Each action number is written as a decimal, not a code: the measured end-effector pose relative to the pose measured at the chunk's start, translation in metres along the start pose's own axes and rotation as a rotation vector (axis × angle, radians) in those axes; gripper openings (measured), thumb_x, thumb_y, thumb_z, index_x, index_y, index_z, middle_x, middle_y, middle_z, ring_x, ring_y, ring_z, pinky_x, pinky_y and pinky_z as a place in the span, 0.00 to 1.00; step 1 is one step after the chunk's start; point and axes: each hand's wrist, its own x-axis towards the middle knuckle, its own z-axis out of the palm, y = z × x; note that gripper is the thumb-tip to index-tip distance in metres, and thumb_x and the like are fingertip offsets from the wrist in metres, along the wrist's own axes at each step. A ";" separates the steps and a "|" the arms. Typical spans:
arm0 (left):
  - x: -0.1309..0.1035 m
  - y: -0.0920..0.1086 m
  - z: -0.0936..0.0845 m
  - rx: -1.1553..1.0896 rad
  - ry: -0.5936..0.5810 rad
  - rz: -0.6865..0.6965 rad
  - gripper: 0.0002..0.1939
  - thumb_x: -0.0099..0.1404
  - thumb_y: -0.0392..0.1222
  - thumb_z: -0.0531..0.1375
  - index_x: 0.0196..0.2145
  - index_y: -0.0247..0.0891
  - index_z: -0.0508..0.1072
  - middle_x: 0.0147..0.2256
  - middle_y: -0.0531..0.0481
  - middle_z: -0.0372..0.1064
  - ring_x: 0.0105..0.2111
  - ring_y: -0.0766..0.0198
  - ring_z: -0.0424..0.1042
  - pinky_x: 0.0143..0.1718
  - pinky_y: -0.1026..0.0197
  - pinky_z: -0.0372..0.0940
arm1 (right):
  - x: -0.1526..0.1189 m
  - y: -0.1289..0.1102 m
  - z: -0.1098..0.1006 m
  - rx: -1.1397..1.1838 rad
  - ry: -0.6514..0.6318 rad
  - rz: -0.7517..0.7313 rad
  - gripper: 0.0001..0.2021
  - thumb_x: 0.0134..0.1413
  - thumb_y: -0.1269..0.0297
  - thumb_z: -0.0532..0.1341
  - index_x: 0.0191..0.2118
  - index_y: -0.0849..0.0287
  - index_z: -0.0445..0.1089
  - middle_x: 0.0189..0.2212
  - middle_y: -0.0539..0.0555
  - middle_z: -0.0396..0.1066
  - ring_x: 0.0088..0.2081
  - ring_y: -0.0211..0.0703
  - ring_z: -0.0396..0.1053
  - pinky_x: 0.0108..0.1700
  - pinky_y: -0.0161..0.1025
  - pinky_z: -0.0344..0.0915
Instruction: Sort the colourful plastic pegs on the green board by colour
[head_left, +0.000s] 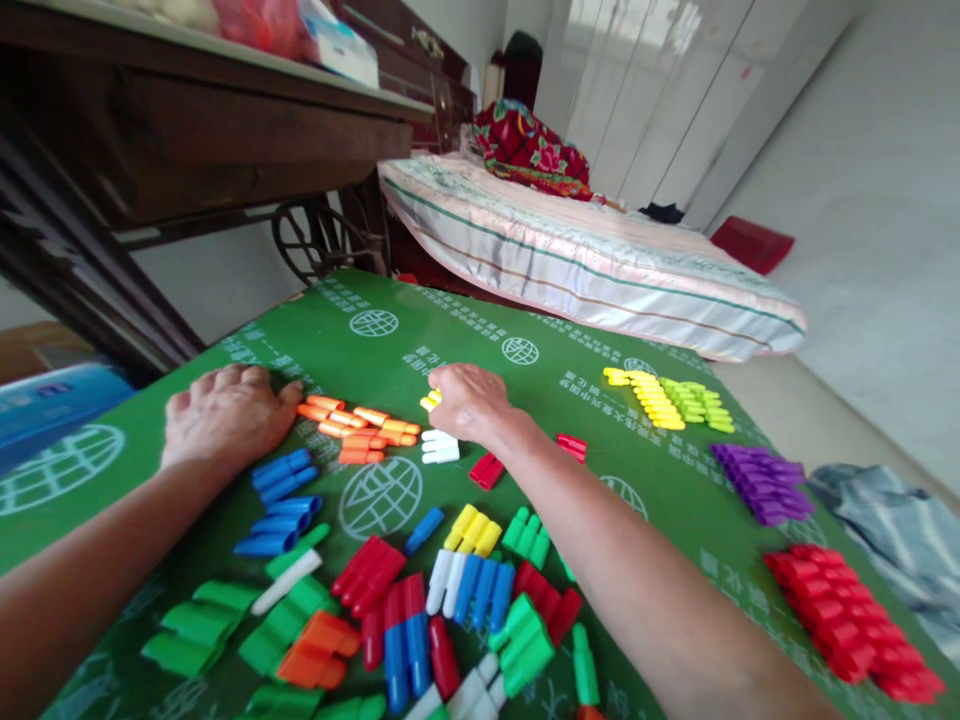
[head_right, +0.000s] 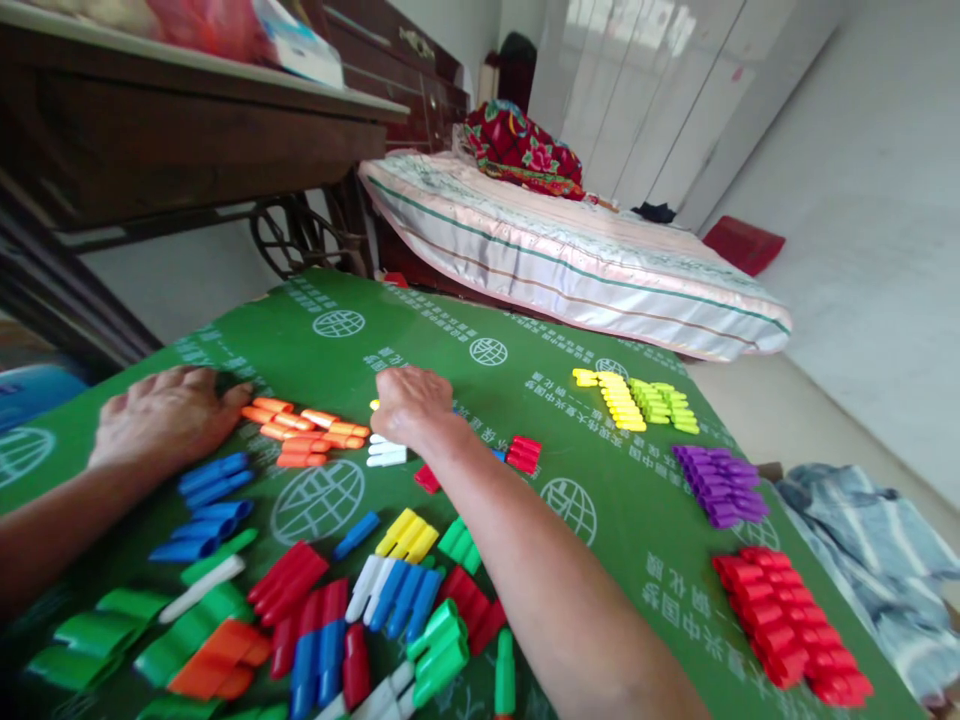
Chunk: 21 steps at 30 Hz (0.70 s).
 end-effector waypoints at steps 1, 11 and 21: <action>-0.001 0.001 -0.002 0.005 -0.007 -0.005 0.40 0.59 0.60 0.36 0.53 0.26 0.64 0.58 0.30 0.57 0.58 0.40 0.55 0.58 0.40 0.54 | -0.004 0.008 -0.004 -0.002 0.016 -0.027 0.16 0.49 0.69 0.59 0.45 0.52 0.73 0.45 0.49 0.76 0.45 0.41 0.72 0.39 0.33 0.64; -0.002 0.000 -0.002 0.006 -0.007 -0.001 0.42 0.59 0.61 0.34 0.54 0.27 0.64 0.58 0.29 0.56 0.58 0.39 0.55 0.58 0.40 0.54 | -0.054 0.180 -0.028 -0.230 0.035 0.111 0.26 0.48 0.64 0.64 0.56 0.53 0.68 0.51 0.54 0.72 0.49 0.48 0.70 0.48 0.39 0.64; -0.001 0.001 -0.002 0.010 -0.015 -0.004 0.41 0.59 0.60 0.36 0.54 0.25 0.63 0.58 0.28 0.56 0.58 0.38 0.55 0.57 0.39 0.54 | -0.075 0.261 -0.009 -0.420 -0.071 0.108 0.23 0.50 0.67 0.62 0.54 0.55 0.71 0.52 0.57 0.72 0.52 0.48 0.68 0.54 0.40 0.61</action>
